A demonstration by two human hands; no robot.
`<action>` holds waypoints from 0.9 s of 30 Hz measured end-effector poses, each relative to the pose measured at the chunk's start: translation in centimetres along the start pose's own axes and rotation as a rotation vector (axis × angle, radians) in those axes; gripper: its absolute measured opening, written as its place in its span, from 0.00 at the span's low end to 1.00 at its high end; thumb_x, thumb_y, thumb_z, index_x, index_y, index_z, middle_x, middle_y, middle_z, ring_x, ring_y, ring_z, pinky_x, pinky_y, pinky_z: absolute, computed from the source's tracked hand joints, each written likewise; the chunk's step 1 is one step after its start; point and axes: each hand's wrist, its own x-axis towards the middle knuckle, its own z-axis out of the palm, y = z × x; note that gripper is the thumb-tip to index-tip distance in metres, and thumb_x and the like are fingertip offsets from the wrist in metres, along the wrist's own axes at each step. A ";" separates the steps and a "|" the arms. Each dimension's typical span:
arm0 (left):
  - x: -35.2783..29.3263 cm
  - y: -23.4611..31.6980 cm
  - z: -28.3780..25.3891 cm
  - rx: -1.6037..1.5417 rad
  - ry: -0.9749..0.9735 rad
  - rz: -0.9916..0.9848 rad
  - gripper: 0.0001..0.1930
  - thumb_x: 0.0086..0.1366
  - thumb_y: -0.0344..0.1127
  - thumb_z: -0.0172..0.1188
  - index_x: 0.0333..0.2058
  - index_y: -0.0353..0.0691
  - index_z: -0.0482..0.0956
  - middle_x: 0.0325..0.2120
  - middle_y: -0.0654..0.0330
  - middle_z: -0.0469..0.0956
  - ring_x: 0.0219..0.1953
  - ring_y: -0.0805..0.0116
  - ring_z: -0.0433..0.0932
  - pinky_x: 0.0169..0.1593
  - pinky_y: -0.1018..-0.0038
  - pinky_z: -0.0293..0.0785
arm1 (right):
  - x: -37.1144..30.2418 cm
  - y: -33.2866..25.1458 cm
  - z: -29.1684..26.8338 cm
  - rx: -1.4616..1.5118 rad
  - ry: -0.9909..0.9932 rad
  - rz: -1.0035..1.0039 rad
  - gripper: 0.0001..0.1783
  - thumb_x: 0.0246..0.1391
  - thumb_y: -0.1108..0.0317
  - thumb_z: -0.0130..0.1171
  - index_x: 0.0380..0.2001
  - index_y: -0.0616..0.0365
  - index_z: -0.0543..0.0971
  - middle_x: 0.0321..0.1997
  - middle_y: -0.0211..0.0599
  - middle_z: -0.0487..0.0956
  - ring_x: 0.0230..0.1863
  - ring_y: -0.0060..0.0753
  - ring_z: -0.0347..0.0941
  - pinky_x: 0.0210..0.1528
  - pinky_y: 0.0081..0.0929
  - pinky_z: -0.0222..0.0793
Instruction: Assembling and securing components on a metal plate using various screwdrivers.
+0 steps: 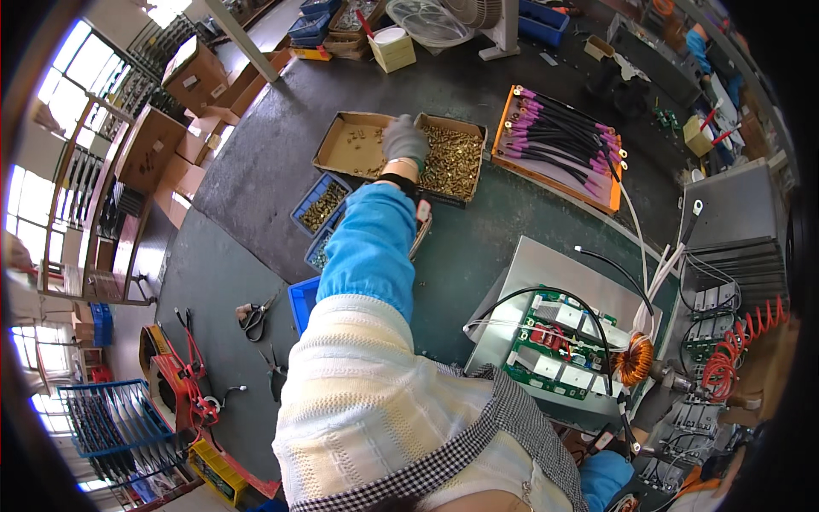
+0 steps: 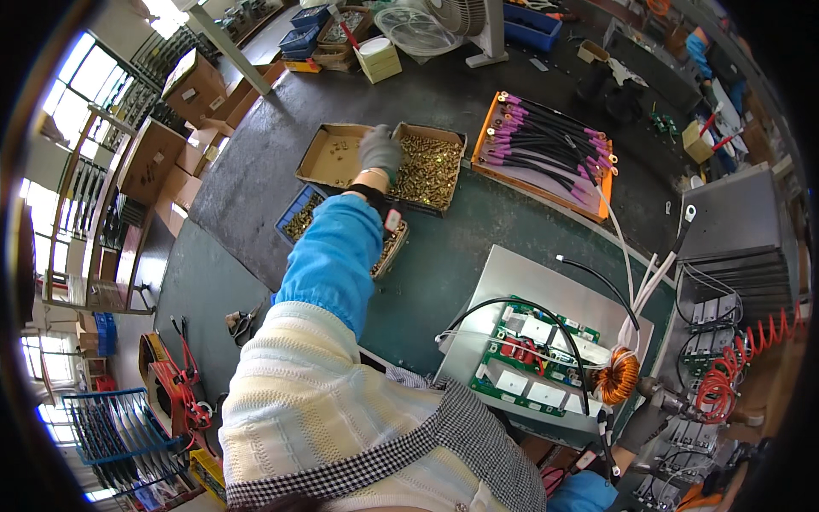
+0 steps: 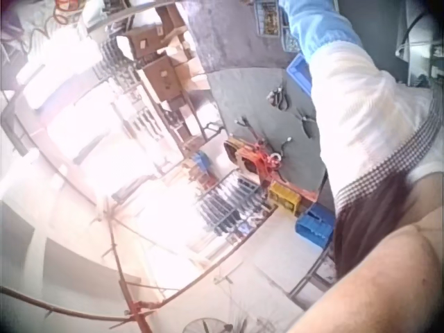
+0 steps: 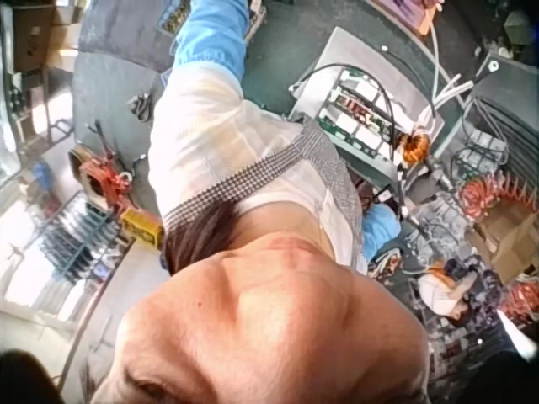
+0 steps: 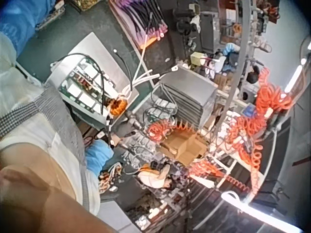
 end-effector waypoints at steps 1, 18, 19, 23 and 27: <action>0.8 -1.3 -0.4 0.011 -0.006 -0.002 0.19 0.59 0.36 0.55 0.51 0.43 0.74 0.52 0.46 0.71 0.54 0.50 0.72 0.55 0.62 0.70 | 0.0 0.1 -0.2 -0.002 0.002 0.009 0.32 0.55 0.65 0.56 0.60 0.60 0.57 0.53 0.43 0.68 0.52 0.35 0.67 0.57 0.32 0.64; 3.1 -7.9 -2.1 0.426 -0.580 0.452 0.17 0.58 0.37 0.53 0.45 0.42 0.79 0.44 0.48 0.77 0.49 0.50 0.75 0.52 0.63 0.70 | -0.8 1.3 1.9 -0.255 0.422 0.086 0.13 0.57 0.61 0.57 0.34 0.63 0.78 0.32 0.33 0.77 0.34 0.23 0.70 0.40 0.24 0.65; 2.7 -8.1 -2.1 0.434 -0.534 0.429 0.16 0.58 0.37 0.52 0.44 0.41 0.79 0.43 0.48 0.78 0.48 0.49 0.75 0.51 0.62 0.71 | -0.6 1.1 1.9 -0.289 0.480 0.012 0.13 0.59 0.62 0.55 0.34 0.62 0.77 0.34 0.33 0.76 0.37 0.24 0.69 0.41 0.24 0.65; 1.3 -9.3 -1.6 0.331 -0.347 0.316 0.13 0.58 0.38 0.53 0.39 0.41 0.78 0.42 0.45 0.78 0.48 0.48 0.75 0.52 0.62 0.70 | 0.2 -1.8 -1.8 -0.347 0.570 -0.281 0.12 0.61 0.62 0.52 0.38 0.61 0.75 0.37 0.34 0.74 0.41 0.25 0.68 0.44 0.24 0.64; 2.2 -10.6 -1.0 0.120 -0.190 0.193 0.11 0.59 0.35 0.54 0.40 0.39 0.78 0.37 0.48 0.79 0.43 0.51 0.78 0.46 0.64 0.74 | -1.3 -7.8 -6.3 -0.308 0.650 -0.508 0.13 0.61 0.61 0.51 0.40 0.61 0.75 0.40 0.35 0.73 0.43 0.27 0.68 0.45 0.26 0.65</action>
